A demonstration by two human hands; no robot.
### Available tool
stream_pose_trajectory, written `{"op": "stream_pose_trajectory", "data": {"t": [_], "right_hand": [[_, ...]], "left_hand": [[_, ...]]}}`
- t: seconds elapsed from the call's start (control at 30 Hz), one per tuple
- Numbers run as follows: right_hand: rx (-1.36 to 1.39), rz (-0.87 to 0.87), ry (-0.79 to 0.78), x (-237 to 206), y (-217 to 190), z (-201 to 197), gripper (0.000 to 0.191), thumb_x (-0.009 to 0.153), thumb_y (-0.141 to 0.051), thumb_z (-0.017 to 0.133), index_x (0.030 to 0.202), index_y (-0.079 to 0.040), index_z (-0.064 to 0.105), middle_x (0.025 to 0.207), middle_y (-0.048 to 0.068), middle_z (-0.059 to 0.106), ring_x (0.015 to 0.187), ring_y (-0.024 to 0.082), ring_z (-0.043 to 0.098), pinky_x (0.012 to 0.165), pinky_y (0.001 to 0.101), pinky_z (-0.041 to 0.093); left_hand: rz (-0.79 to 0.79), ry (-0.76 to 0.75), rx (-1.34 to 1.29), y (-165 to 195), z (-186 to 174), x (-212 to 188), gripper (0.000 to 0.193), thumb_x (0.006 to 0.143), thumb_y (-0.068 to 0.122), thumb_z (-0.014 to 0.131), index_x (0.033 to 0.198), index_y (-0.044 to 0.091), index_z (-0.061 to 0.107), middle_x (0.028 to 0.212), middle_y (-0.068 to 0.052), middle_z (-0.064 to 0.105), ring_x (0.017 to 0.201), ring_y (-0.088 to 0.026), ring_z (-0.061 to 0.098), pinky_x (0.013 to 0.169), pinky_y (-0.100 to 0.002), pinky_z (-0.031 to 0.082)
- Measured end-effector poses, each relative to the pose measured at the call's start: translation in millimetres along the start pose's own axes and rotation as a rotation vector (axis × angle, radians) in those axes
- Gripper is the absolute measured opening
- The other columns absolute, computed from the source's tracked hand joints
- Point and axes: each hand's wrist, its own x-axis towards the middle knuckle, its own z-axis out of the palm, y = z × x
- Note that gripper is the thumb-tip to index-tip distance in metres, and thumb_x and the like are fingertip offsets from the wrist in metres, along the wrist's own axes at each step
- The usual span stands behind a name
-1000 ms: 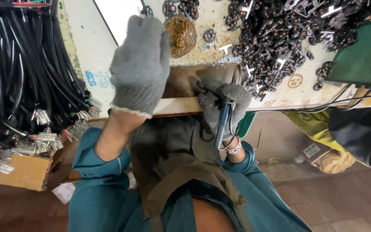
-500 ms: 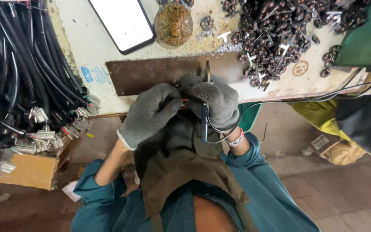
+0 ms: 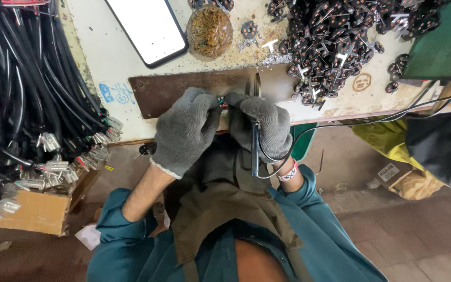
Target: The person solders wires to electrical connectors at a workbench. Holding a soldering iron in one hand and a wire and connector in the other, they apply solder to join each connector, then set the finished connector aside and pick up the next one, repeating the process across the clip.
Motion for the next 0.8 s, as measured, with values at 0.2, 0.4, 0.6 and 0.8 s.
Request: {"op": "stream_pose_trajectory", "data": {"t": [0.2, 0.4, 0.6, 0.8], "right_hand": [[0.016, -0.008, -0.049, 3.0, 0.6, -2.4, 0.059, 0.083, -0.017, 0.093, 0.122, -0.013, 0.050, 0.121, 0.007, 0.074, 0.103, 0.029, 0.076, 0.084, 0.0375, 0.061], [0.044, -0.037, -0.064, 5.8, 7.3, -3.4, 0.058, 0.086, -0.015, 0.092, 0.124, -0.014, 0.049, 0.123, 0.005, 0.074, 0.107, 0.029, 0.075, 0.088, 0.0375, 0.060], [0.022, -0.037, -0.065, 6.3, 7.1, -3.0, 0.053, 0.086, -0.015, 0.091, 0.122, -0.013, 0.053, 0.119, 0.005, 0.075, 0.102, 0.028, 0.075, 0.085, 0.0372, 0.060], [0.067, -0.010, -0.087, 8.2, 5.6, -14.8, 0.053, 0.082, -0.022, 0.089, 0.122, -0.010, 0.056, 0.115, 0.010, 0.073, 0.101, 0.031, 0.073, 0.085, 0.0401, 0.059]], "left_hand": [[0.033, 0.016, -0.021, -8.2, 12.0, -1.8, 0.015, 0.092, 0.012, 0.074, 0.101, 0.009, 0.063, 0.118, -0.014, 0.065, 0.098, -0.034, 0.069, 0.076, -0.041, 0.056], [0.141, 0.049, 0.028, -15.8, 16.9, 3.0, 0.021, 0.088, 0.012, 0.076, 0.104, 0.007, 0.063, 0.114, -0.011, 0.066, 0.103, -0.034, 0.068, 0.083, -0.042, 0.057], [0.116, -0.024, -0.037, -20.2, 11.6, 4.6, 0.019, 0.087, 0.010, 0.078, 0.100, 0.007, 0.065, 0.109, -0.011, 0.069, 0.099, -0.033, 0.069, 0.082, -0.041, 0.058], [0.157, 0.021, 0.034, -13.8, 10.4, 4.9, 0.021, 0.084, 0.012, 0.079, 0.100, 0.008, 0.066, 0.111, -0.013, 0.068, 0.103, -0.034, 0.069, 0.083, -0.041, 0.058]]}}
